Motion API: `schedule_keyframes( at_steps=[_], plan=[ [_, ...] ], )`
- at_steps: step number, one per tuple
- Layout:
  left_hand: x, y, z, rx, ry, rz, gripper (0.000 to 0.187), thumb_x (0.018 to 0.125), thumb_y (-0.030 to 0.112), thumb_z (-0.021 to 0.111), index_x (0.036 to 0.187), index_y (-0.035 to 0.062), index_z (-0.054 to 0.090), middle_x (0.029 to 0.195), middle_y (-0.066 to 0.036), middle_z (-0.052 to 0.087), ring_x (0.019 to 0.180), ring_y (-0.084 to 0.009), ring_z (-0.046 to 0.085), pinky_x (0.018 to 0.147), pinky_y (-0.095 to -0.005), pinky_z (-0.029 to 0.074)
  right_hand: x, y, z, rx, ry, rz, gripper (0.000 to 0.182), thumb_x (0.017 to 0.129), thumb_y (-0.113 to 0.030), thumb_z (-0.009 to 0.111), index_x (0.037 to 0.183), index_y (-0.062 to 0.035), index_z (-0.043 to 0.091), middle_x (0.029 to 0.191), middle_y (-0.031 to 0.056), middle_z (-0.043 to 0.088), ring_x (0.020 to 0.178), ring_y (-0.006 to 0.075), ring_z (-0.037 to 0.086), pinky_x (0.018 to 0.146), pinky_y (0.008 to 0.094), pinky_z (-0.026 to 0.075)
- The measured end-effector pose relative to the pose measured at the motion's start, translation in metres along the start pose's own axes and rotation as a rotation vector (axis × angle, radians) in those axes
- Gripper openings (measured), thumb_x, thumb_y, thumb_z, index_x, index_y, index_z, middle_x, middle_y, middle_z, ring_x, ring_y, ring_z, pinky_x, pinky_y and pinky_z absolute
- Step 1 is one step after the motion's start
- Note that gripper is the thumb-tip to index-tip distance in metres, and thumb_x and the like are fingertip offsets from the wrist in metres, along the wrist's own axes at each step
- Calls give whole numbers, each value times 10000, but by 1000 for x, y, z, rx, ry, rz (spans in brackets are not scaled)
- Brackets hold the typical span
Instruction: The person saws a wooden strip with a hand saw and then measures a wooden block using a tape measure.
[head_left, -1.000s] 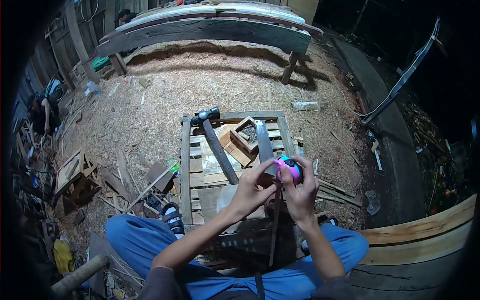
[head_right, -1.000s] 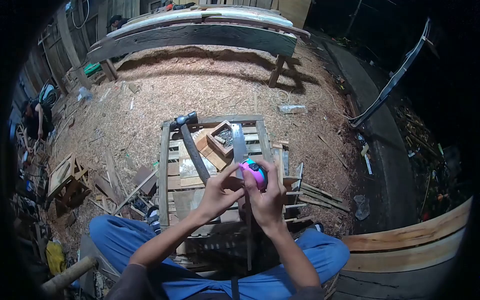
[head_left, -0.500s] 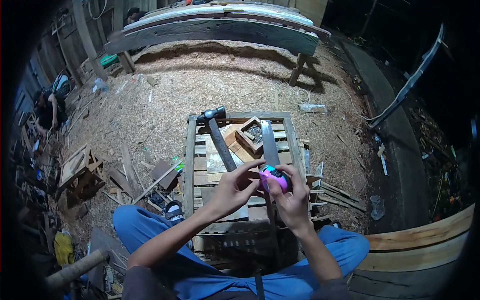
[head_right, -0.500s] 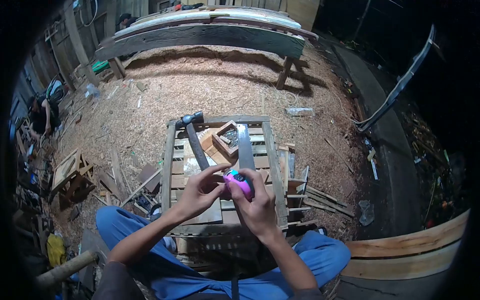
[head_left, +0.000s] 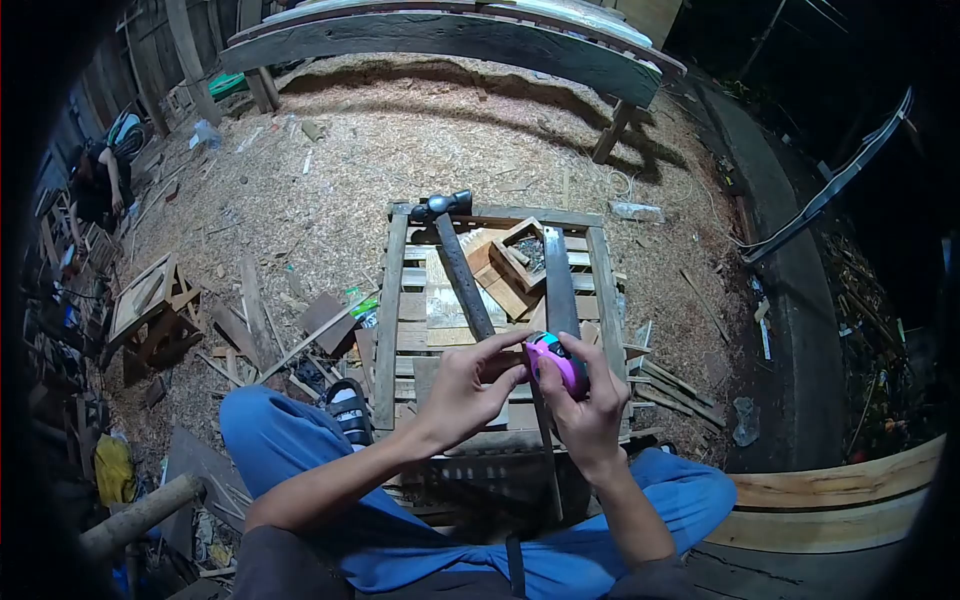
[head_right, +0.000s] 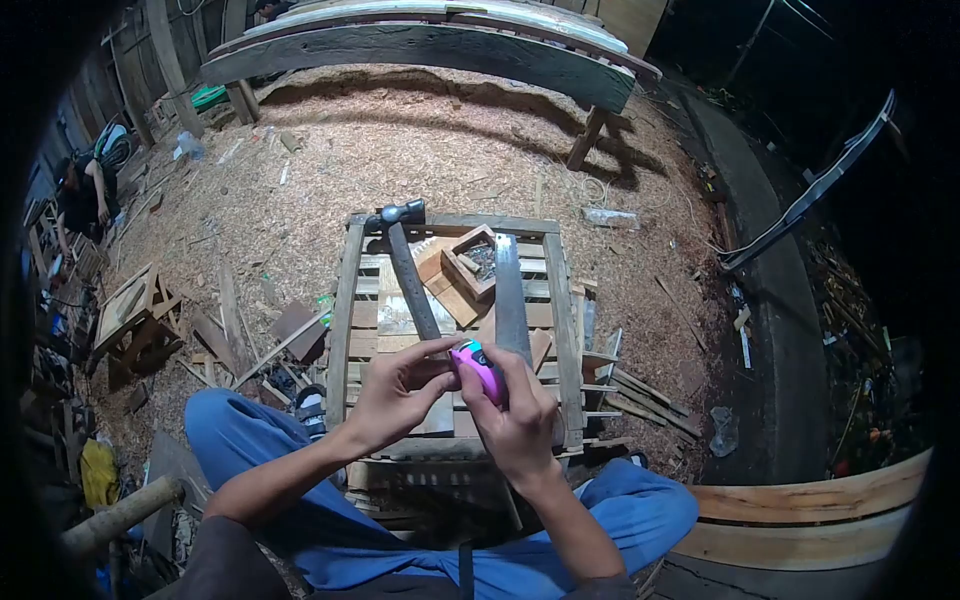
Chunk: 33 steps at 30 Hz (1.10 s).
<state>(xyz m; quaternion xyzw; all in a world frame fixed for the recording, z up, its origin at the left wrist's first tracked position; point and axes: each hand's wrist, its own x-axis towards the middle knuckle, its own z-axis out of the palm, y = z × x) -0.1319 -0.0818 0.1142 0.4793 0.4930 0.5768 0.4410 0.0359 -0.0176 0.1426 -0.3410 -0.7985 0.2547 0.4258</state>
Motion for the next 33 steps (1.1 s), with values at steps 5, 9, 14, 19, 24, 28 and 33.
schedule_keyframes(
  at_steps=[5,9,14,19,24,28,33],
  plan=[
    [-1,-3,0,-55,1,-91,431,993,-82,637,1420,-67,585,1288,-172,716,1179,-212,701,1052,-340,577,-3,4,2,-41,-40,-71,296,927,-145,800,1154,2,680,954,199,740,784,362,754,673,421,595],
    [3,-12,-2,-129,17,-121,409,994,-78,640,1401,-68,603,1260,-169,726,1151,-206,711,1025,-329,584,-6,10,-1,-101,-80,-147,305,925,-162,802,1145,7,674,923,195,729,772,356,749,657,425,589],
    [3,-19,0,-93,44,-134,379,986,-82,628,1365,-87,630,1191,-163,758,1105,-183,729,958,-300,597,-12,10,-3,-146,-127,-95,306,928,-183,794,1133,9,672,899,177,723,712,345,737,631,425,582],
    [12,-16,-16,-66,49,-140,459,1010,-12,676,1446,-73,546,1207,-185,746,1103,-197,729,982,-326,607,-27,15,-1,-138,-144,-126,346,923,-178,785,1232,-48,697,920,161,728,694,323,736,612,413,583],
    [11,-5,-9,-61,62,-158,466,1009,8,685,1450,-66,555,1207,-180,746,1119,-192,723,982,-330,607,-30,22,-1,-183,-136,-215,399,913,-150,776,1304,-107,714,954,143,729,687,310,736,591,396,582],
    [13,5,-8,6,71,-164,417,1002,85,724,1380,-58,622,1159,-169,760,1047,-163,734,916,-310,619,-32,16,1,-242,-139,-161,365,915,-142,766,1273,-91,724,961,133,724,678,308,729,597,398,579],
    [14,-1,-6,11,196,-140,326,986,131,753,1220,-83,682,977,-154,788,889,-154,754,802,-297,628,-36,11,7,-265,-144,-169,389,896,-149,776,1280,-111,724,1002,136,708,685,304,726,615,405,574]
  ],
)
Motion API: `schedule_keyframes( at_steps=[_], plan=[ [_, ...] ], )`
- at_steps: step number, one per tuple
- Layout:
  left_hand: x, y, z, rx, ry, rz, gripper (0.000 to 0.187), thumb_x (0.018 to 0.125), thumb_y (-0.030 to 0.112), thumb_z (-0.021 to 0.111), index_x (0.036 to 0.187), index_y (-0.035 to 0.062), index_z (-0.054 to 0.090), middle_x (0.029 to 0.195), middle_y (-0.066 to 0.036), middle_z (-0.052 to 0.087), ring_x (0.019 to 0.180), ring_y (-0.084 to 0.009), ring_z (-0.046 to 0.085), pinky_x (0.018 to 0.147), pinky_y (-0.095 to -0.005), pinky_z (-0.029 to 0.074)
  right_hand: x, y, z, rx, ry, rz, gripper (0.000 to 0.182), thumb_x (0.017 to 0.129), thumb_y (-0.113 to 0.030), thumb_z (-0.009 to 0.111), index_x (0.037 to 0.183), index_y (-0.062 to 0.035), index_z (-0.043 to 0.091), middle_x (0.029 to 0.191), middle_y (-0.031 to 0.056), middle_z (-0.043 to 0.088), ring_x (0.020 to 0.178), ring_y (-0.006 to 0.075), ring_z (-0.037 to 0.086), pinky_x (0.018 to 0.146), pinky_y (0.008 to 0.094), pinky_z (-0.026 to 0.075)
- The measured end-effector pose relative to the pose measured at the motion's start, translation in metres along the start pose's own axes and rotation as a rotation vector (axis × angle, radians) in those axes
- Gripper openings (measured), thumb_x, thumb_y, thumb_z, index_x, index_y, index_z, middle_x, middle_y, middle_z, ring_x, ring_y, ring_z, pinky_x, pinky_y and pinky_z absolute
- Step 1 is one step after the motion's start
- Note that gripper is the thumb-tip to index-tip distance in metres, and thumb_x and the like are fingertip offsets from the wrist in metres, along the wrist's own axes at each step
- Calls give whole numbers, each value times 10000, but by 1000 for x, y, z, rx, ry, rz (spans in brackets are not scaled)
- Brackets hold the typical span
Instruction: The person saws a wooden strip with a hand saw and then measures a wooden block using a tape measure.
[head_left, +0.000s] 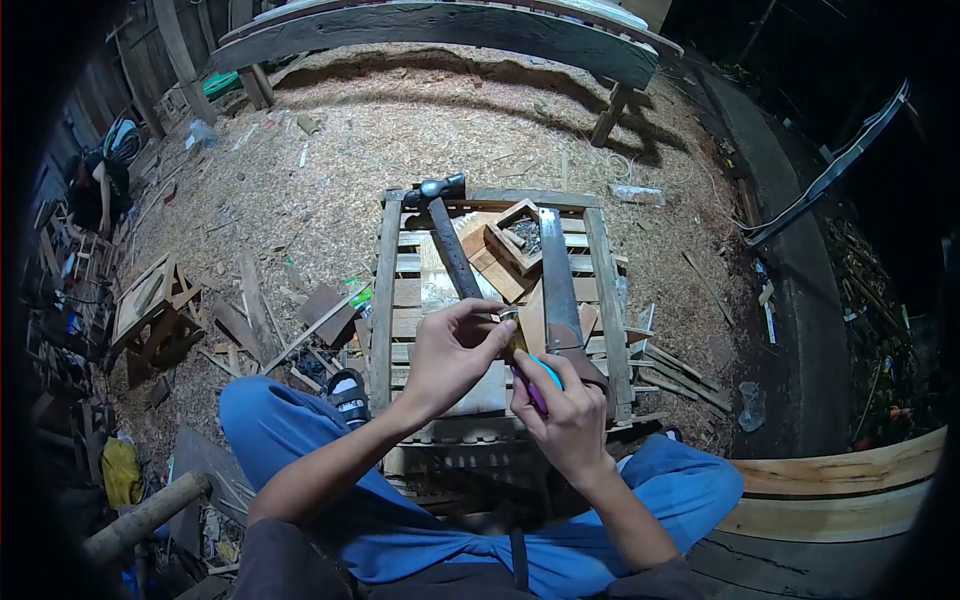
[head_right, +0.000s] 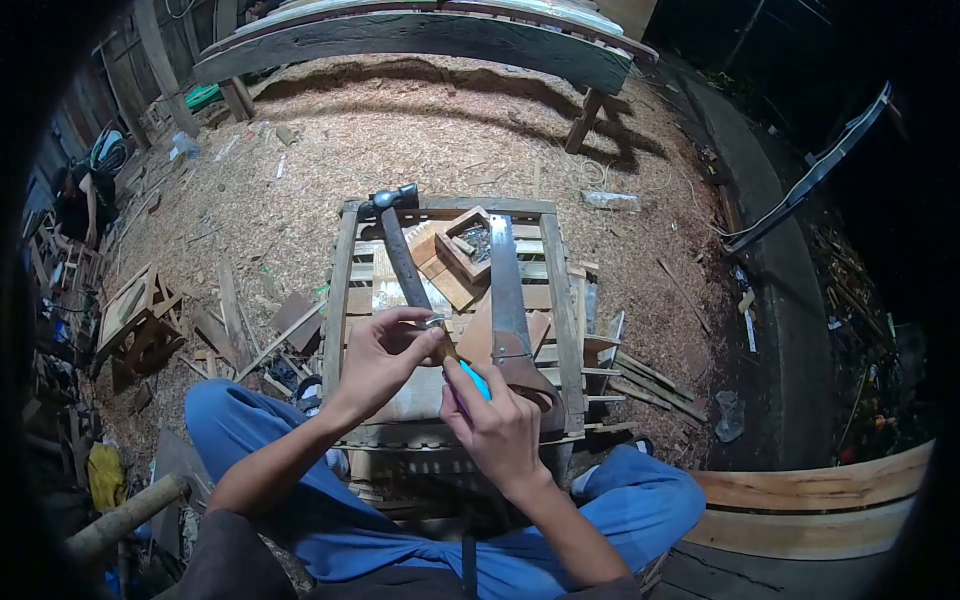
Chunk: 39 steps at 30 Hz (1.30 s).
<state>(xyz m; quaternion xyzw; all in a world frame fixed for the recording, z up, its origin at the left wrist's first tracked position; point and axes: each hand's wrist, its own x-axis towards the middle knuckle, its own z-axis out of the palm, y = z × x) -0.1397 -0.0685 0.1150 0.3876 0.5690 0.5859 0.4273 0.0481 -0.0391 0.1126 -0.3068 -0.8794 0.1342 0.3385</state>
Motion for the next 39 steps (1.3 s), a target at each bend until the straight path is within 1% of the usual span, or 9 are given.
schedule_keyframes(
  at_steps=[5,9,11,12,14,17,23,31,39],
  plan=[
    [0,-6,0,-39,44,19,278,998,133,750,1202,-46,692,988,-116,781,892,-138,748,776,-294,636,-2,-7,-3,-36,-109,93,535,835,-163,814,1355,-187,692,1181,180,646,878,331,730,694,430,583],
    [-2,-8,3,-99,99,26,238,997,124,747,1179,-23,702,991,-103,779,877,-134,748,769,-292,642,-7,-6,4,-54,-100,86,577,823,-139,820,1379,-182,674,1184,192,620,963,344,714,742,436,591],
    [-2,-8,2,-122,94,37,227,997,123,748,1169,-18,703,989,-102,779,874,-137,749,765,-297,645,-7,-1,8,41,-7,17,597,816,-114,828,1388,-164,664,1180,196,600,996,365,701,798,446,594],
    [-1,-8,1,-147,91,50,215,996,121,749,1158,-13,704,987,-100,778,870,-139,750,762,-302,647,-7,-2,7,41,-5,22,597,816,-114,828,1388,-164,664,1180,196,600,996,365,701,798,446,594],
    [1,-8,2,-135,72,57,208,997,122,751,1147,-13,703,985,-104,778,870,-142,751,757,-303,648,-6,-3,5,258,-67,199,577,793,-72,829,1350,-103,681,1201,213,601,1007,360,685,874,424,572],
    [1,-7,3,-124,63,61,202,997,123,752,1135,-16,703,982,-114,778,869,-145,753,751,-307,648,-6,-3,12,240,18,141,559,812,-30,817,1350,-79,673,1194,204,630,1012,356,693,875,426,572],
    [1,-5,2,-104,54,48,230,997,116,751,1169,-24,689,953,-129,785,849,-149,755,757,-307,646,-7,-6,11,266,-8,162,597,823,25,800,1392,-86,657,1119,184,674,996,359,703,863,438,573],
    [-4,5,6,-159,89,54,253,993,95,753,1208,-26,696,933,-126,791,845,-139,749,790,-292,629,-10,-8,15,246,-6,134,610,829,28,788,1412,-82,645,1138,194,659,975,371,696,860,445,572],
    [-7,1,7,-87,113,182,206,986,60,744,1185,6,729,959,-119,795,878,-140,753,802,-293,629,-11,-11,18,265,26,114,613,822,28,782,1408,-82,642,1125,195,657,975,378,690,862,448,569]
  ],
)
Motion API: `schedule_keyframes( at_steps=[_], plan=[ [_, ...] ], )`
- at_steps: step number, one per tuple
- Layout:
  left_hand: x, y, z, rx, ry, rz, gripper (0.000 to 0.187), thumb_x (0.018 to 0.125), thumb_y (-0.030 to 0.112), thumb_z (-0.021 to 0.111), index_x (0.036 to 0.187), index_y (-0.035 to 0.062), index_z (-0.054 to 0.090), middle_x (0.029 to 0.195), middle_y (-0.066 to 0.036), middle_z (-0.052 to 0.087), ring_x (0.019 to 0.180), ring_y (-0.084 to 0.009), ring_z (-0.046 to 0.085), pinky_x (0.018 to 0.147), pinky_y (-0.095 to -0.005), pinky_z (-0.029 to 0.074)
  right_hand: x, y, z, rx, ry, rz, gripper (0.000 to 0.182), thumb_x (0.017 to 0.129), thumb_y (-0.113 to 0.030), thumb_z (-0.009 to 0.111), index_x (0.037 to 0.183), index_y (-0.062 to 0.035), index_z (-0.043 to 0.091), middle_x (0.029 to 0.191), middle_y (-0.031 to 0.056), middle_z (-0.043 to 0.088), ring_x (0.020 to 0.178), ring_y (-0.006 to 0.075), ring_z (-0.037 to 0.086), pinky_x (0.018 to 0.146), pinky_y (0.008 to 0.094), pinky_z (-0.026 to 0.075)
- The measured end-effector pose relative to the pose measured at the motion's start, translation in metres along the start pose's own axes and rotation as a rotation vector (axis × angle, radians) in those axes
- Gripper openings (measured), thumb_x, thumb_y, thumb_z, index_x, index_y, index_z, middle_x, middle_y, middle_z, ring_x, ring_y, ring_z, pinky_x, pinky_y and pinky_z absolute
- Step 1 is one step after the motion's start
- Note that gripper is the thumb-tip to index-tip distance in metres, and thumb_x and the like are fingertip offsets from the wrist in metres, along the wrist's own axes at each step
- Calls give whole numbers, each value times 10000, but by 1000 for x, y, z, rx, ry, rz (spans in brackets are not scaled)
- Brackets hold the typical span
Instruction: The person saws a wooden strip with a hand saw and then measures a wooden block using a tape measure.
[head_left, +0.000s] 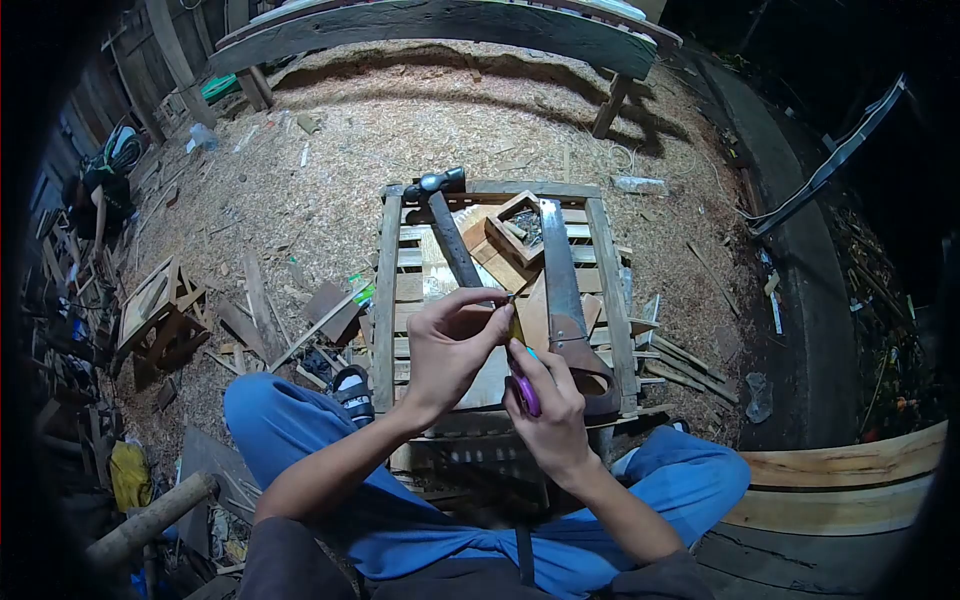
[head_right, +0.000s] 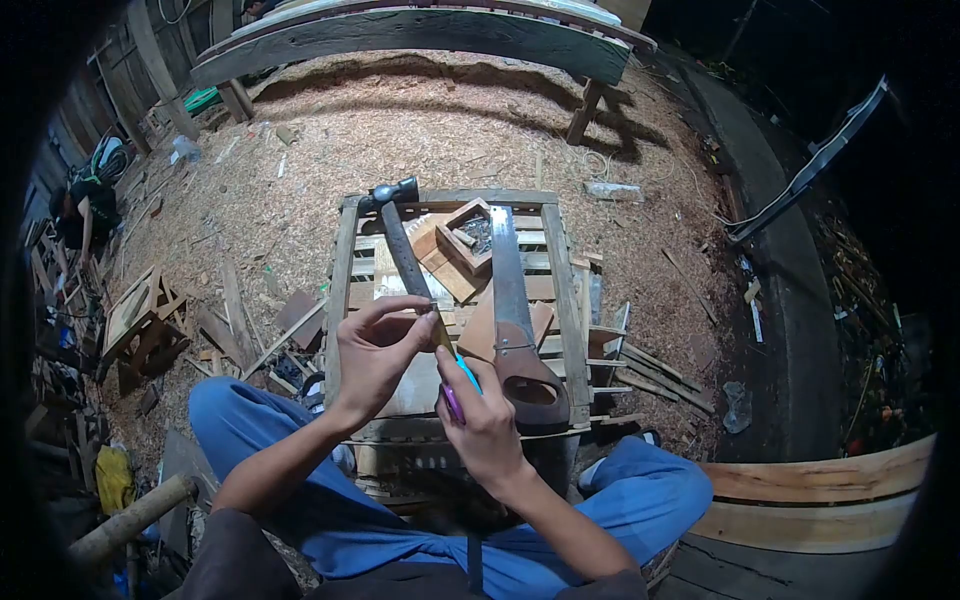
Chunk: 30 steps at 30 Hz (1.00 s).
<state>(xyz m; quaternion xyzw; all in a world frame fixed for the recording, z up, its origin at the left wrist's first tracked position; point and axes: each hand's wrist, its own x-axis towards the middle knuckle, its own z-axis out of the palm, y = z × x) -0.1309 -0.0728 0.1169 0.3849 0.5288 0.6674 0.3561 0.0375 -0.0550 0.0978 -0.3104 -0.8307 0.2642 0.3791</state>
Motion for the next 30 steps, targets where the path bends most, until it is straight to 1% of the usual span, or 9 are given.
schedule_keyframes(
  at_steps=[4,6,9,11,13,16,19,29,30],
  plan=[
    [4,-3,-3,-24,-9,-26,220,987,57,742,1201,10,731,956,-118,794,874,-141,755,800,-292,629,3,-2,-7,-15,-31,30,608,820,6,792,1403,-84,645,1126,192,661,959,365,694,849,444,571],
    [9,-3,-8,-21,-101,-35,261,977,52,751,1232,7,720,1009,-114,793,909,-137,751,821,-285,623,4,1,-12,-28,-37,27,605,820,-1,795,1401,-85,646,1124,189,663,952,358,697,843,441,572],
    [12,5,-13,-35,-231,-16,324,967,55,760,1280,1,695,1078,-105,785,971,-134,741,855,-279,614,5,4,-16,-26,-49,35,664,820,18,788,1448,-127,626,1154,198,637,975,397,699,822,473,583],
    [13,7,-16,-55,-278,-81,382,941,29,774,1309,-4,673,1127,-97,774,1022,-132,729,881,-274,605,4,6,-18,-15,-29,8,660,822,16,784,1447,-131,629,1149,195,638,969,394,701,823,467,583],
    [14,5,-18,3,-316,20,429,911,-9,782,1323,-7,659,1131,-100,770,1041,-136,726,914,-285,606,5,6,-20,2,-40,23,654,825,14,779,1446,-131,630,1148,196,638,968,394,702,824,464,583],
    [15,4,-19,70,-347,101,472,881,-38,792,1330,-14,647,1152,-108,761,1067,-142,723,953,-301,606,5,5,-21,19,-52,43,642,831,10,772,1442,-133,634,1148,199,639,969,394,702,825,461,584],
    [17,3,-22,122,-357,69,478,876,-42,791,1330,-20,644,1159,-116,758,1075,-148,726,977,-313,606,6,3,-22,21,-57,48,636,833,7,769,1439,-136,637,1150,202,642,974,393,703,827,461,584],
    [19,0,-23,118,-355,80,454,875,-58,784,1311,-21,664,1177,-109,755,1086,-143,726,979,-304,603,6,3,-23,5,-69,59,634,831,2,769,1436,-140,642,1162,206,652,1001,395,707,850,461,588],
    [19,-1,-22,128,-344,123,453,873,-38,793,1308,-14,667,1147,-113,769,1053,-149,742,950,-307,614,6,3,-23,5,-69,60,634,831,2,769,1436,-140,642,1162,206,652,1001,395,707,850,461,588]
  ],
)
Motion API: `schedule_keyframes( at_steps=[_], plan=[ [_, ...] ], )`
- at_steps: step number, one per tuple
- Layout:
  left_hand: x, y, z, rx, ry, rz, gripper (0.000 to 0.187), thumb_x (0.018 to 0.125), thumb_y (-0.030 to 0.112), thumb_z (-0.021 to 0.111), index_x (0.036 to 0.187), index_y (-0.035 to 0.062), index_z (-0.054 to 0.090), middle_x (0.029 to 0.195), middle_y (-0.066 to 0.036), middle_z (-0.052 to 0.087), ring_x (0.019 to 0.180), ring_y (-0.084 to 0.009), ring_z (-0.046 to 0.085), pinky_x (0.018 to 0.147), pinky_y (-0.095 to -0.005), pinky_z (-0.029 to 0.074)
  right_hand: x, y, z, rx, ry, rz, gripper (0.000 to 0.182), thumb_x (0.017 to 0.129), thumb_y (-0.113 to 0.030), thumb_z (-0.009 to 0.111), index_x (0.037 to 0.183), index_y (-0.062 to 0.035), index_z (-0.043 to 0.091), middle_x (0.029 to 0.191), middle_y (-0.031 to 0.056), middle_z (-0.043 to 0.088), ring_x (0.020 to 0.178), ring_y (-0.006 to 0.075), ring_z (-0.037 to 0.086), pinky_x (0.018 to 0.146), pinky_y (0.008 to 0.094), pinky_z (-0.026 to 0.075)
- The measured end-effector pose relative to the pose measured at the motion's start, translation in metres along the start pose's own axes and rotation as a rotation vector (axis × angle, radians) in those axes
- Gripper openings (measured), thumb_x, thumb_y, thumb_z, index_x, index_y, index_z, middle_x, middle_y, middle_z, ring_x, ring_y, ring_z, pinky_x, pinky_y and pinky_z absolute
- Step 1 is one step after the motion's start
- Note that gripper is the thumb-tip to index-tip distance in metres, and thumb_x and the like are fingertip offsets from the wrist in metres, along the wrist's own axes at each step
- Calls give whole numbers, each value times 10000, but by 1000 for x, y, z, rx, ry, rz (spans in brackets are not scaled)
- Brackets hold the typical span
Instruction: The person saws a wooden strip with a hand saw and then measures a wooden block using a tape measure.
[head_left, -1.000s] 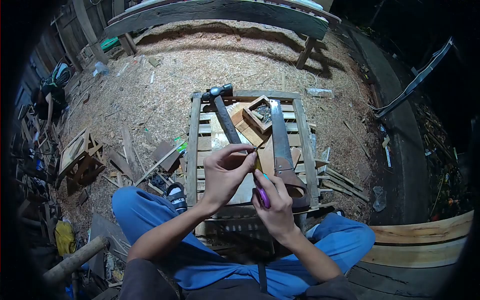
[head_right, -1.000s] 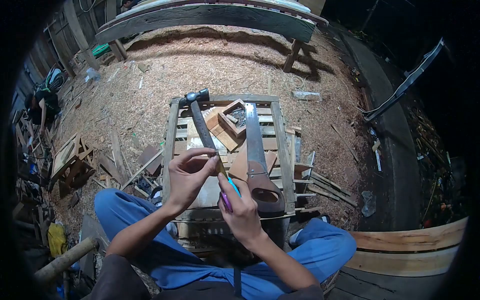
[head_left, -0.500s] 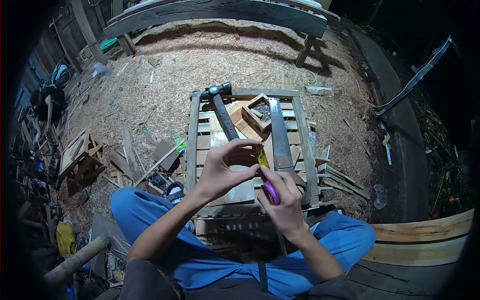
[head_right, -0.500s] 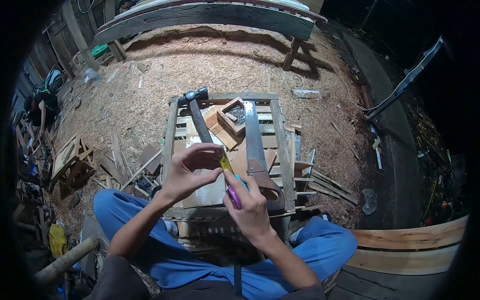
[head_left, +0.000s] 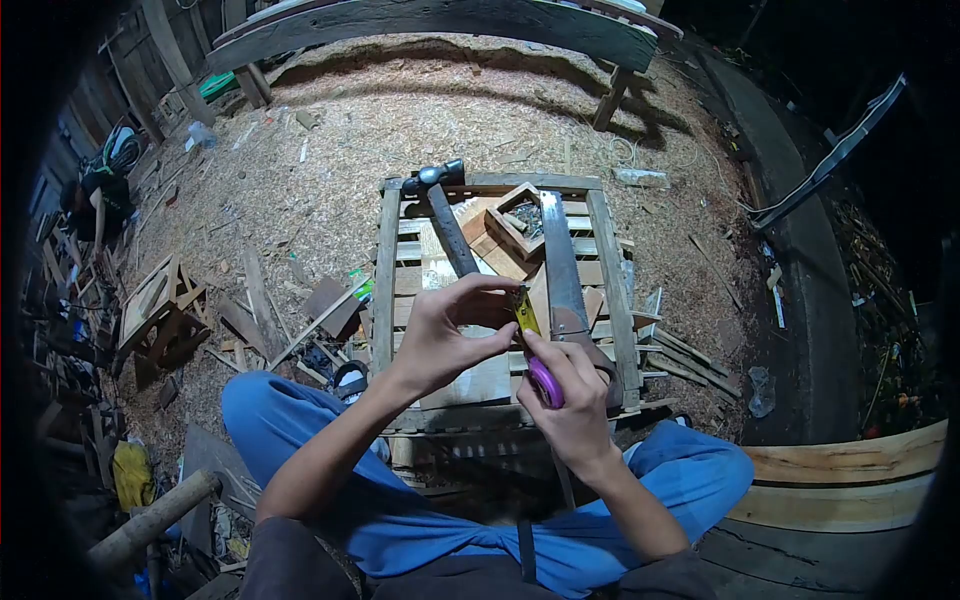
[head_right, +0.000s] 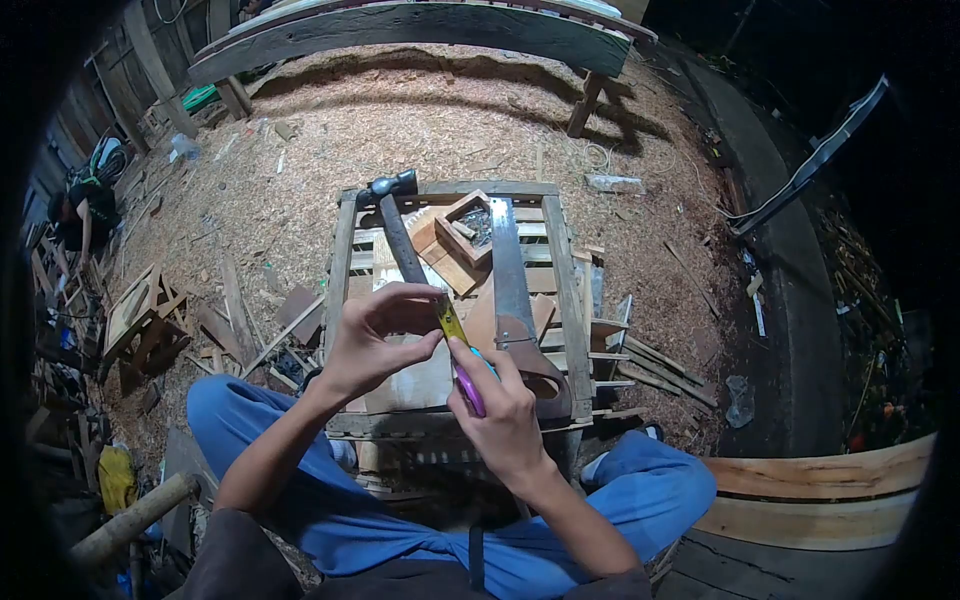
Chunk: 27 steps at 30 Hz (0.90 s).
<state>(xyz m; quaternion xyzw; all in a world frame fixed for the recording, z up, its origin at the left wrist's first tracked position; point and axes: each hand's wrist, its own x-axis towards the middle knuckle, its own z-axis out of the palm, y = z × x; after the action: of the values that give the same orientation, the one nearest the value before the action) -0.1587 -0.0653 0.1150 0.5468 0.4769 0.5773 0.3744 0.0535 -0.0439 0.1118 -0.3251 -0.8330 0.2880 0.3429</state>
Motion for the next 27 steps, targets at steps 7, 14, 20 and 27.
schedule_keyframes(
  at_steps=[7,14,20,27],
  plan=[
    [0,-1,0,42,2,60,462,866,-34,799,1307,-10,666,1107,-122,785,1018,-156,759,918,-308,628,0,2,1,23,3,3,640,826,4,769,1436,-140,643,1160,210,654,1005,399,706,859,462,587],
    [0,-1,0,101,4,98,470,864,-40,798,1313,-9,660,1107,-132,788,1012,-165,765,912,-309,631,0,2,1,15,-5,9,638,828,4,768,1436,-142,644,1157,205,653,1007,393,707,859,459,589],
    [-2,0,0,47,-20,-5,488,864,-55,796,1329,-4,656,1155,-111,767,1064,-154,742,978,-309,605,-1,4,2,3,3,-4,638,830,2,767,1439,-144,642,1155,203,653,997,393,711,849,459,592],
    [-1,-2,-2,19,-37,2,499,864,-60,794,1339,-14,649,1177,-123,756,1073,-175,745,988,-321,607,-1,5,2,9,4,-9,635,830,-3,769,1436,-143,645,1159,204,654,988,392,714,849,459,594]
  ],
)
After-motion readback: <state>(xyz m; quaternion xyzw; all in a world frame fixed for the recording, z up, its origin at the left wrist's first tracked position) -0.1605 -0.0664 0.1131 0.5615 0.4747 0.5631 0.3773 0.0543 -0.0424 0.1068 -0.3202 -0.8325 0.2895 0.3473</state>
